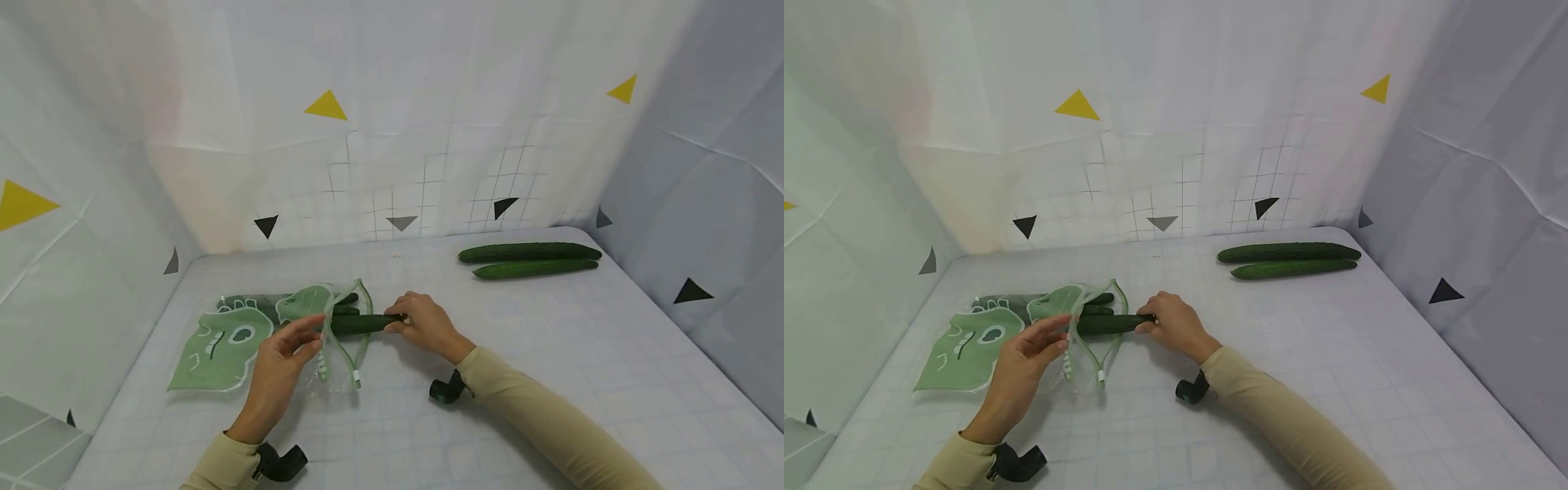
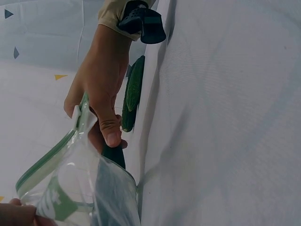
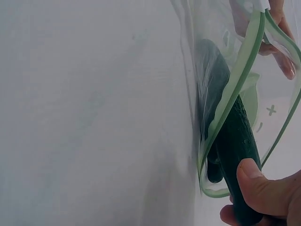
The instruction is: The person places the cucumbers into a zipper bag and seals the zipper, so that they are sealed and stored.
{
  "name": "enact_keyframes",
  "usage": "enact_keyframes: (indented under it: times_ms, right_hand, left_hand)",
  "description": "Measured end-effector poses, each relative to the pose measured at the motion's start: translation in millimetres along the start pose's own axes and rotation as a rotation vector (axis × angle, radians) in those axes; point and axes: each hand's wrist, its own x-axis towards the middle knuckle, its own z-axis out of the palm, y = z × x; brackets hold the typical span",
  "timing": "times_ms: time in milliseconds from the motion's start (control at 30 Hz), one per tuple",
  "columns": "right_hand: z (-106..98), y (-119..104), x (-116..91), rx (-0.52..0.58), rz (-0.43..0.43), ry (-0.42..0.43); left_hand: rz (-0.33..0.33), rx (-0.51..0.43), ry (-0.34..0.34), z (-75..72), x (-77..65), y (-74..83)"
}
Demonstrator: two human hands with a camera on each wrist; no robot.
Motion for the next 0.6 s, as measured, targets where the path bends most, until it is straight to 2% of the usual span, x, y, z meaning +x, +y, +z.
enact_keyframes:
  times_ms: [300,600]
  right_hand:
    - [16,1,12,0.141,0.002,0.013]
    - [28,-7,19,0.234,0.072,-0.016]
  left_hand:
    - [-0.009,-0.003,0.004,0.0,-0.6,-0.1]
    - [-0.01,0.005,0.013,1.6,-0.5,0.2]
